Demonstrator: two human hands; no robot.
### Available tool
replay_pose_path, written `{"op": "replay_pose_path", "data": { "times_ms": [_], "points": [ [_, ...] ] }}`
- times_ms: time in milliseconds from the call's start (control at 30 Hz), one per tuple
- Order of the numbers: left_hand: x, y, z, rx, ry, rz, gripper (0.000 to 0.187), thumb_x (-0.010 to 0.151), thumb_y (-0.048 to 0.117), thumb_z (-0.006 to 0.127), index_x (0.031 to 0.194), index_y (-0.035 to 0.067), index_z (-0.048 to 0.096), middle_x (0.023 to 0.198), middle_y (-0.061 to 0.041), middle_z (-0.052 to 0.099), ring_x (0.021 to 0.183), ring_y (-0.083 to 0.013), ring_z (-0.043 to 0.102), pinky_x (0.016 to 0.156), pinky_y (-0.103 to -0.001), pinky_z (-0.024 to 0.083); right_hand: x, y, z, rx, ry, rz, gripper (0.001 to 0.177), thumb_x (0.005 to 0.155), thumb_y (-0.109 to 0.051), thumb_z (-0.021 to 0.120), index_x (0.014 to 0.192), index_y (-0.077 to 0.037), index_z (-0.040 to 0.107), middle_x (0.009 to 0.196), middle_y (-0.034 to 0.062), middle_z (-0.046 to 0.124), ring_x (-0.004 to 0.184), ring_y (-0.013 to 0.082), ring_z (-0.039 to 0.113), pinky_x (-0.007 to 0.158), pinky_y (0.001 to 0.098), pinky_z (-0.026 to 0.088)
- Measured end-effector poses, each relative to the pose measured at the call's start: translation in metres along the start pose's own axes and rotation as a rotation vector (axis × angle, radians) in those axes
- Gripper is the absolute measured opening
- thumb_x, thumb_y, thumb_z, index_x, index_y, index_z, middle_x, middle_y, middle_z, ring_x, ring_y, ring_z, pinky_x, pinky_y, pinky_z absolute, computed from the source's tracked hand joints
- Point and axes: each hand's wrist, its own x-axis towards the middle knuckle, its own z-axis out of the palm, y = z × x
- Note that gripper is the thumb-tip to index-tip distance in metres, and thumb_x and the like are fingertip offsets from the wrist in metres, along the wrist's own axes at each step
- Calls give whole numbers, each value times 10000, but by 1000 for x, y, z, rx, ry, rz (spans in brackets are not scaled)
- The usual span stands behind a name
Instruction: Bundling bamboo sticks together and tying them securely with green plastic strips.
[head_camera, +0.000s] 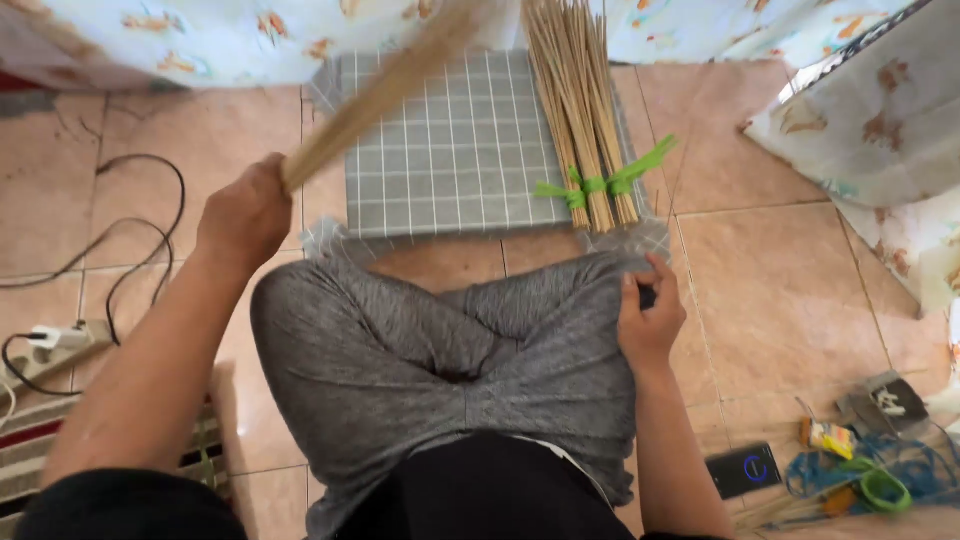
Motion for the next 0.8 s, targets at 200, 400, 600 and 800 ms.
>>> {"op": "replay_pose_path", "data": {
  "times_ms": [200, 400, 600, 800],
  "points": [
    [-22, -22, 25, -80, -428, -92, 277, 969, 199, 412, 1228, 132, 484, 910, -123, 629, 754, -434, 749, 656, -570, 586, 0, -2, 0, -19, -7, -16, 359, 1027, -155, 701, 1344, 7, 659, 959, 153, 732, 966, 358, 724, 851, 493, 576],
    [-23, -4, 28, -16, 81, -43, 428, 958, 239, 550, 1339, 49, 588, 783, -70, 546, 605, -326, 681, 541, -449, 588, 0, -7, 1, -6, -3, -22, 348, 1021, -118, 704, 1341, 10, 654, 946, 148, 715, 956, 350, 721, 850, 475, 572],
    [6, -2, 18, -241, -336, -367, 303, 1046, 271, 481, 1281, 79, 481, 857, -207, 664, 718, -522, 723, 610, -628, 573, -2, 4, 2, -36, 23, -54, 349, 1005, -126, 727, 1322, 11, 671, 943, 139, 716, 950, 343, 724, 843, 465, 581],
    [2, 18, 31, -184, -309, -147, 395, 1034, 105, 428, 1395, -47, 480, 961, -233, 699, 777, -477, 741, 652, -617, 589, -2, -2, 2, -21, 17, -74, 347, 1028, -141, 711, 1336, 9, 658, 963, 119, 707, 953, 310, 720, 860, 447, 584]
  ]
}}
